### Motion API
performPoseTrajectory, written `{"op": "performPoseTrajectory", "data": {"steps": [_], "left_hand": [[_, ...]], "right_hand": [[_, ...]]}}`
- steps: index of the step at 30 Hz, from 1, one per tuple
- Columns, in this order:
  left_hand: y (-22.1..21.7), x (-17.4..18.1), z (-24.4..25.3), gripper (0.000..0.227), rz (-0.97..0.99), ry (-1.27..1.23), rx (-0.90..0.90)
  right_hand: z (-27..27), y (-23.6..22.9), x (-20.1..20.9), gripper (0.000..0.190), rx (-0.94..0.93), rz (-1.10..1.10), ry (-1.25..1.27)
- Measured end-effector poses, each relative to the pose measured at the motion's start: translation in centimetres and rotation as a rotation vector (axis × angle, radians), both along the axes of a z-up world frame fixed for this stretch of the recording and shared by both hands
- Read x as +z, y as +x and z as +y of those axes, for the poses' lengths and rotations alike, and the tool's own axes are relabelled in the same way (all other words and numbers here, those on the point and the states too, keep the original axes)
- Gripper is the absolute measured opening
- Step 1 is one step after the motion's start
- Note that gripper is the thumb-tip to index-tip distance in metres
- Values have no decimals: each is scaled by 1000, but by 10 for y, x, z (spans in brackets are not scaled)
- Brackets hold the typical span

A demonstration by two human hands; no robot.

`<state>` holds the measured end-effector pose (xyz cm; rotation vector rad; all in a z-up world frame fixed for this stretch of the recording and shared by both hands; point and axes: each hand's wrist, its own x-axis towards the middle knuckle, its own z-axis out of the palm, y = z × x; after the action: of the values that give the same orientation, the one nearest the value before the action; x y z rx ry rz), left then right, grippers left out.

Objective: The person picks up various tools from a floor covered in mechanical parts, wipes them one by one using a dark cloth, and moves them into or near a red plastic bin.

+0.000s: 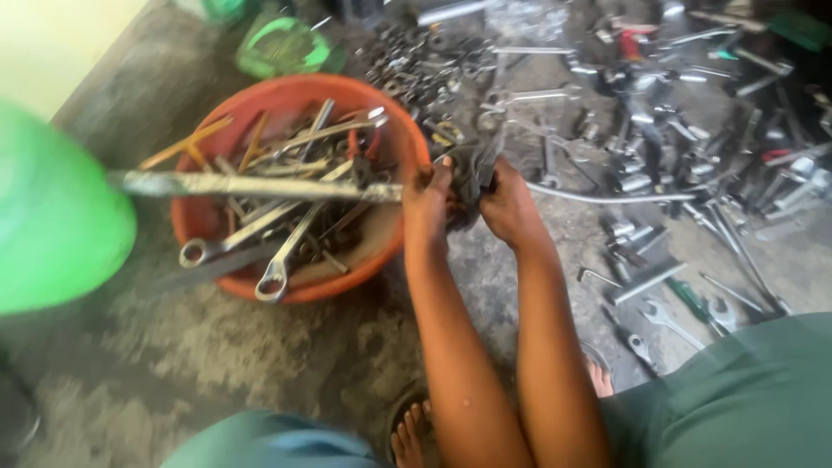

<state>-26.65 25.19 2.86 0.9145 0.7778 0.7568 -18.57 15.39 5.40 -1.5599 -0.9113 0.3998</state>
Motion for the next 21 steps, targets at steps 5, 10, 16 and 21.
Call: {"op": "performPoseTrajectory", "data": {"steps": [5, 10, 16, 21], "left_hand": [[-50, 14, 16, 26, 188, -74, 5], [-68, 15, 23, 28, 88, -21, 163], [-79, -8, 18, 12, -45, 242, 254], [-91, -6, 20, 27, -10, 391, 242]], "right_hand": [[27, -15, -12, 49, 195, -35, -51], [61, -12, -32, 31, 235, 110, -154], [77, -23, -40, 21, 411, 447, -32], [104, -35, -61, 22, 363, 673, -96]]}}
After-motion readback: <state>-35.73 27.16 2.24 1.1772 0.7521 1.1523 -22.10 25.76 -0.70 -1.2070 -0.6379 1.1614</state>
